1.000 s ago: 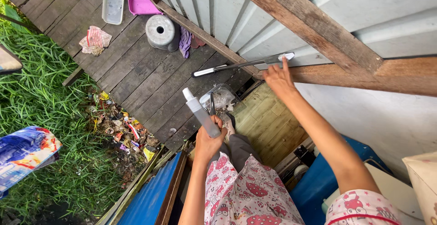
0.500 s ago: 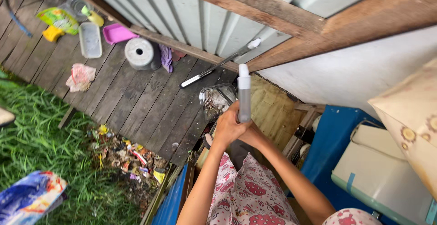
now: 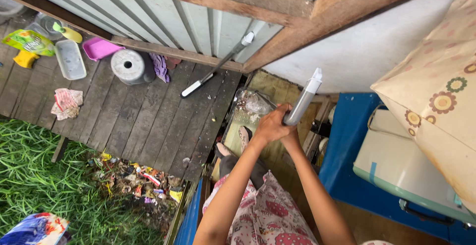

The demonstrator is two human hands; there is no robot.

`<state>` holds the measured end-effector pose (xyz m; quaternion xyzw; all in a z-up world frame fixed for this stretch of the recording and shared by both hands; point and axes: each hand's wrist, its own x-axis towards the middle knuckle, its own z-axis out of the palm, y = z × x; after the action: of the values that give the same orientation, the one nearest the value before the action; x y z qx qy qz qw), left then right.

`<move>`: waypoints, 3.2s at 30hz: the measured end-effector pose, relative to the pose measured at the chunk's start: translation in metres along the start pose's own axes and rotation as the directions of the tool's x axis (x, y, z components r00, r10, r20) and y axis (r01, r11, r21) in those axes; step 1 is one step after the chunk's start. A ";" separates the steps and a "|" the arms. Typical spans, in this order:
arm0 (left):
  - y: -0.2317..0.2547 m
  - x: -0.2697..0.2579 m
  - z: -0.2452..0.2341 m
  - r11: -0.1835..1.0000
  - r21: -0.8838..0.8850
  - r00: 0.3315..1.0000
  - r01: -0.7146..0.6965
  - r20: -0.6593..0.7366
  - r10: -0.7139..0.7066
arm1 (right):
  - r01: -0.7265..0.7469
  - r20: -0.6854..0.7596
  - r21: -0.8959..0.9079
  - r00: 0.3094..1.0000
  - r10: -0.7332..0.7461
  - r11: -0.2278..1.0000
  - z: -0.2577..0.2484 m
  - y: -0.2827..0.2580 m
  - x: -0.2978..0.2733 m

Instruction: The person sweeps debris from a wooden floor and an outdoor wooden deck using a brush and a long-handled squeegee, pushing the waste into a plastic container and a bin.

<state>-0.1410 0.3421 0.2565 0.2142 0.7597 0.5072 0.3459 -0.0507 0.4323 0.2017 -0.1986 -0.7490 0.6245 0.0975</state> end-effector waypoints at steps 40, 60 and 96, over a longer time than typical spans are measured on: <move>0.071 -0.146 0.066 0.958 0.028 0.885 -0.286 0.391 0.253 | -0.327 -0.469 -0.348 0.872 0.139 0.879 -0.109 -0.035 -0.201; 0.029 -0.228 0.248 0.803 0.207 0.738 -0.559 0.565 0.369 | -0.575 -0.673 -0.376 0.708 0.212 0.727 -0.169 -0.021 -0.384; 0.119 -0.349 0.560 0.681 -0.232 -0.112 -0.695 0.970 0.215 | -0.782 -0.989 0.022 0.074 0.128 0.623 -0.383 -0.027 -0.705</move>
<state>0.5049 0.5015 0.3357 0.8029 0.2764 0.1685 0.5006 0.7312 0.4768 0.3768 -0.7826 -0.5565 0.1323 0.2455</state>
